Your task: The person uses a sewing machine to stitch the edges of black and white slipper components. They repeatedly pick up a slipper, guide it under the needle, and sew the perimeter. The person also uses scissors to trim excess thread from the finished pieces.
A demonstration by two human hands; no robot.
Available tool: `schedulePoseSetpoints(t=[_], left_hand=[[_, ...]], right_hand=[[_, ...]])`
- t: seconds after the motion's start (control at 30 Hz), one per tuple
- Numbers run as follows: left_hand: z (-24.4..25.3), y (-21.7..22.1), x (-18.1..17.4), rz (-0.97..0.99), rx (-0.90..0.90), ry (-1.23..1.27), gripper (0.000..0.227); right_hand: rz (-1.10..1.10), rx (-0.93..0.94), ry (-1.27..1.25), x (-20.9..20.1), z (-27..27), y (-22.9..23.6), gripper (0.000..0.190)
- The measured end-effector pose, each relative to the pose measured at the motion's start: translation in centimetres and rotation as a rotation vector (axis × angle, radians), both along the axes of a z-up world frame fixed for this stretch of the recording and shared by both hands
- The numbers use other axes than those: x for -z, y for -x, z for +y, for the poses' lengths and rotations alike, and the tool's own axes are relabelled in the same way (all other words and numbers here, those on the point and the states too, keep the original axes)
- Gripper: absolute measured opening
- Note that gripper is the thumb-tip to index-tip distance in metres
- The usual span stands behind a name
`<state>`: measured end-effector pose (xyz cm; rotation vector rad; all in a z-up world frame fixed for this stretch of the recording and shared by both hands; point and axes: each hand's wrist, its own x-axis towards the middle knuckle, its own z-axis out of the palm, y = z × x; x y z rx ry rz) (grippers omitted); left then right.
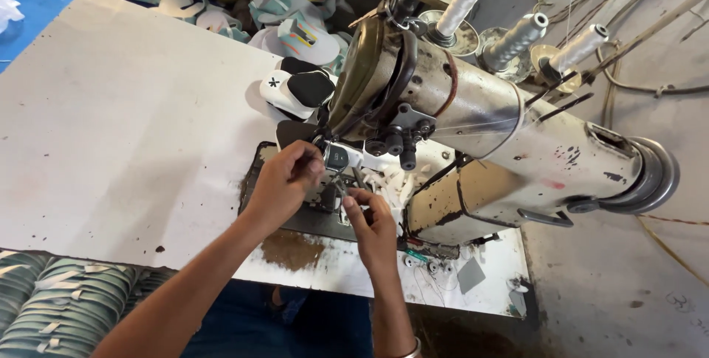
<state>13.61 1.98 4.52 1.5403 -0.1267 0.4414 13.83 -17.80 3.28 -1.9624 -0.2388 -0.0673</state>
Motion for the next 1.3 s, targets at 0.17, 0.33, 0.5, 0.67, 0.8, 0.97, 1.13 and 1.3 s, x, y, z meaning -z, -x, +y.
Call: schedulePoseSetpoints(t=[0.17, 0.33, 0.5, 0.67, 0.8, 0.97, 1.13, 1.3], left_hand=[[-0.6, 1.9, -1.7, 0.533, 0.320, 0.414, 0.007], [0.0, 2.0, -3.0, 0.210, 0.167, 0.128, 0.004], [0.4, -0.1, -1.3, -0.218, 0.300, 0.471, 0.006], [-1.0, 3.1, 4.0, -0.043, 0.198, 0.395, 0.005], [-3.5, 9.5, 9.7, 0.119, 0.204, 0.256, 0.006], [-5.2, 15.8, 17.0, 0.471, 0.238, 0.348, 0.009], [-3.2, 13.5, 9.2, 0.196, -0.077, 0.037, 0.037], [-2.3, 8.7, 7.5, 0.021, -0.248, -0.373, 0.044]], right_hand=[[0.115, -0.011, -0.060, 3.1, -0.6, 0.6, 0.034], [0.220, -0.007, -0.124, 4.3, -0.2, 1.8, 0.032], [0.344, 0.002, -0.160, 3.8, 0.2, 2.8, 0.035], [0.360, 0.061, -0.329, 6.8, -1.2, 2.2, 0.043], [0.372, -0.024, -0.250, 0.9, 1.7, 3.3, 0.039], [0.382, -0.172, -0.391, 5.8, 2.1, 5.1, 0.032], [0.323, -0.212, -0.635, 15.4, -2.4, 7.1, 0.019], [0.442, -0.255, -0.214, 16.3, -5.8, 10.2, 0.017]])
